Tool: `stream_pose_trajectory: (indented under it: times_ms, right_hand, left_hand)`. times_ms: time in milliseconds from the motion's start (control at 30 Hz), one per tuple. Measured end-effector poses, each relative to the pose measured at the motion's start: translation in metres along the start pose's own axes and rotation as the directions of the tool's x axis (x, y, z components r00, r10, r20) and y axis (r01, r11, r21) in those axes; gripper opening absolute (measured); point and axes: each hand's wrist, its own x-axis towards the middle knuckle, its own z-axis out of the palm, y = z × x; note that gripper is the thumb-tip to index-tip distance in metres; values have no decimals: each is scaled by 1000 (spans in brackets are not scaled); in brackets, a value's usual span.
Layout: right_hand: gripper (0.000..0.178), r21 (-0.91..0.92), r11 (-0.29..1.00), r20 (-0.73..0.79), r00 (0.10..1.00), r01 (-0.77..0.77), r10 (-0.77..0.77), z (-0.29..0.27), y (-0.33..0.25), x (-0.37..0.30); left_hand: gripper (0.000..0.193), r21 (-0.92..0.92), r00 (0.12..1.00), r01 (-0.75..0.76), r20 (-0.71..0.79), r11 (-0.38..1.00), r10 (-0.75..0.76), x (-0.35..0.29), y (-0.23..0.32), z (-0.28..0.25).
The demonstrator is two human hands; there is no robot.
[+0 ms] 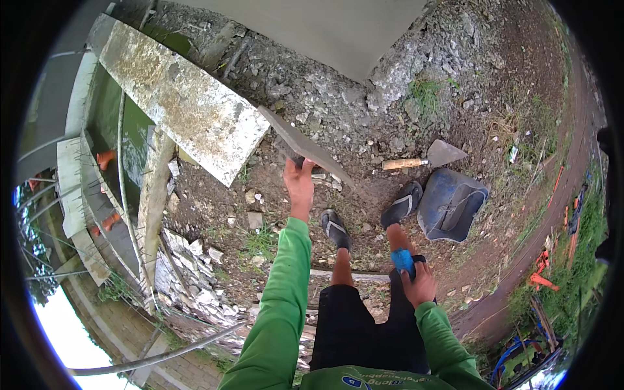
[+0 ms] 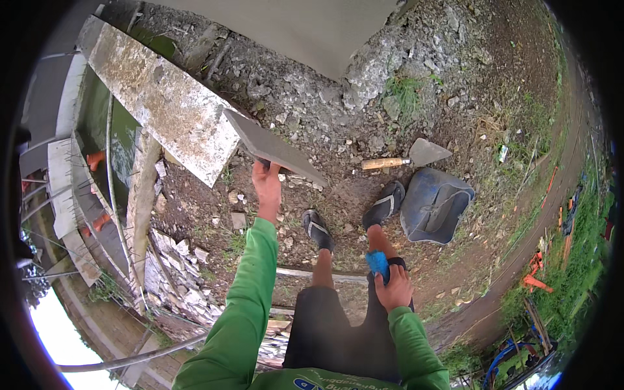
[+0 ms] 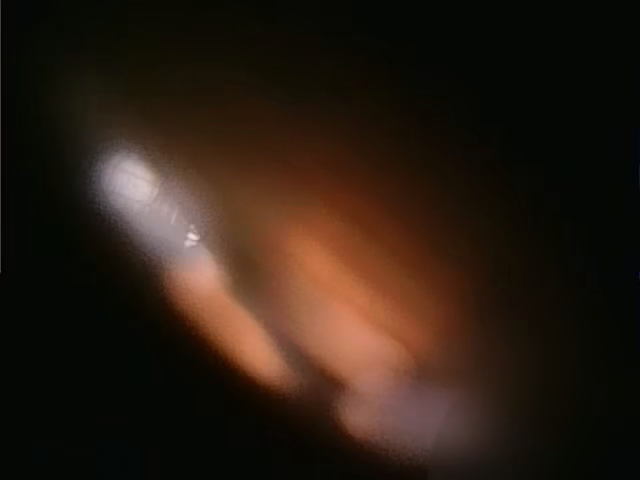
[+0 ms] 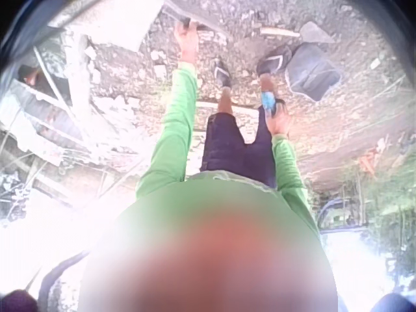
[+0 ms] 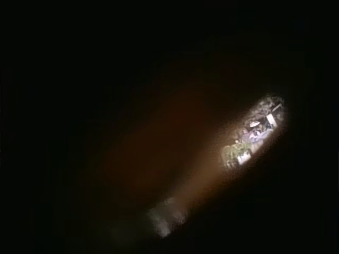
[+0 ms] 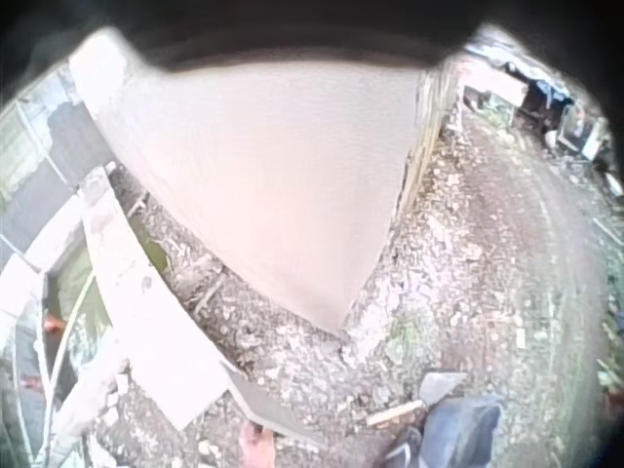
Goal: The person smooths wet plaster on a vertical wall using a trowel and a sponge. They repeatedly apply and level the plaster along the wall's edge and corner, occasionally switching tools to refine the surface.
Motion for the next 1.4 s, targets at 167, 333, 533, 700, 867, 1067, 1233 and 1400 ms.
stream_pose_trajectory:
  times_ms: [167, 333, 533, 700, 867, 1067, 1233, 1400]
  right_hand:
    - [32, 107, 992, -33, 997, -68, 72, -9, 9, 8]
    - [30, 199, 975, -52, 992, -101, 113, -27, 13, 29]
    - [29, 235, 966, -60, 990, -107, 124, -48, 23, 51]
    - [29, 239, 967, -53, 993, -91, 106, -58, 32, 57]
    - [28, 253, 966, -77, 994, -58, 80, -63, 37, 64]
    - [28, 242, 967, -49, 994, -85, 99, -64, 36, 63]
    - [29, 232, 969, -40, 995, -82, 94, -54, 43, 55]
    - [30, 237, 967, -31, 995, -89, 99, -48, 35, 43]
  left_hand:
    - [18, -187, 993, -1, 117, 982, 23, 102, 50, 112]
    - [25, -104, 998, -40, 46, 994, 45, 142, 72, 177]
    - [37, -5, 982, -92, -166, 996, 90, 143, 67, 223]
    - [38, 226, 949, -192, -206, 955, 240, 200, 70, 200]
    - [36, 150, 969, -57, -228, 987, 91, 196, 59, 155]
    - [41, 107, 991, -115, -58, 988, 121, 169, 49, 194]
    - [44, 89, 932, -119, -334, 989, 143, 222, 73, 188]
    - [43, 210, 903, 11, -423, 978, 80, 218, 77, 81]
